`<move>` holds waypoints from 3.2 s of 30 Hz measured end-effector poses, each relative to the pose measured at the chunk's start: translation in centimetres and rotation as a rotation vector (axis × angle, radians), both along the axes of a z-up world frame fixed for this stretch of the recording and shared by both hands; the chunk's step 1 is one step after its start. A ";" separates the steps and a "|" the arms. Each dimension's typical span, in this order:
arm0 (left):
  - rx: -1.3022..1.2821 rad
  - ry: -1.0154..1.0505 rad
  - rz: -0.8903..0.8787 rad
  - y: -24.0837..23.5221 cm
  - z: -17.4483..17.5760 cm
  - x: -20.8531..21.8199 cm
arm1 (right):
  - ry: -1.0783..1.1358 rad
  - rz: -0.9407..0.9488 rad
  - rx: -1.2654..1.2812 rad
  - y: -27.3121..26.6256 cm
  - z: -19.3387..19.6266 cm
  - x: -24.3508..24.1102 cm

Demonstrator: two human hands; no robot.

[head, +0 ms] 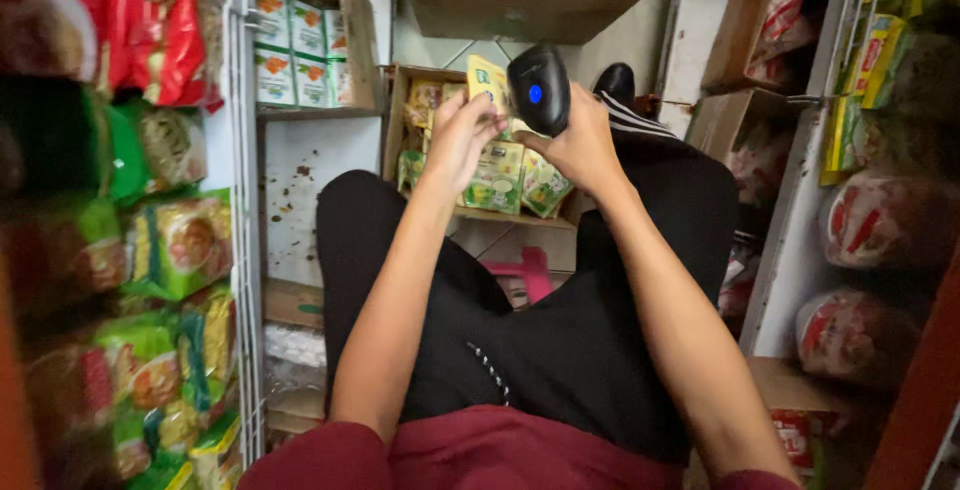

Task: The person uses a handheld scanner to scan the barcodes of various seasoning packets in a box and then places them onto a retail shelf.

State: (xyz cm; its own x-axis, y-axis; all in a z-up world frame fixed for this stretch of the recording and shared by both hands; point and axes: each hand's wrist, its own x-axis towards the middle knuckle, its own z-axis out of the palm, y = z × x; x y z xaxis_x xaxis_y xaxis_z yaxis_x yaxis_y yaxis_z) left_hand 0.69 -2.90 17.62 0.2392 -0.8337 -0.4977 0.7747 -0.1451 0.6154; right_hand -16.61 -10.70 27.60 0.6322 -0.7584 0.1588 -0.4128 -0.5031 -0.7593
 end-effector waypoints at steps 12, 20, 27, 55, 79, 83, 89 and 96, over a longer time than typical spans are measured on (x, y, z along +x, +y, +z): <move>-0.132 -0.469 -0.060 6.0 13.6 1.4 | -0.656 -0.193 0.852 5.6 4.4 0.2; -0.227 -0.375 -0.367 8.3 17.7 -0.4 | -0.846 -0.345 0.883 6.9 8.3 -2.6; -0.394 -0.576 -0.201 6.6 20.4 -2.8 | -0.786 -0.355 0.653 8.0 10.6 -5.5; -0.274 -0.600 -0.404 11.4 18.2 -1.7 | -0.717 -0.319 0.537 9.9 8.7 -3.8; -0.350 -0.624 -0.017 7.6 18.1 -0.9 | -0.128 -0.306 0.337 15.8 12.7 -7.0; -0.330 -0.558 -0.029 7.5 18.1 -1.3 | -0.135 -0.291 0.355 16.0 12.3 -7.6; -0.341 -0.658 -0.021 7.3 18.1 -1.9 | -0.160 -0.261 0.415 16.4 11.5 -7.8; -0.229 -0.981 -0.100 8.1 19.1 -6.1 | -0.579 -0.457 0.659 15.4 11.9 -6.9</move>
State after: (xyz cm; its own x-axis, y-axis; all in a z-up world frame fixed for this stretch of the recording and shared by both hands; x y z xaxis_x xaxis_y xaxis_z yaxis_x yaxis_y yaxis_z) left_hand -5.38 5.16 36.67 0.3806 -0.9231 0.0554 -0.0970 0.0197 0.9951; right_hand -23.56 4.67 39.49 0.2142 -0.9581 -0.1904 0.0619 0.2078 -0.9762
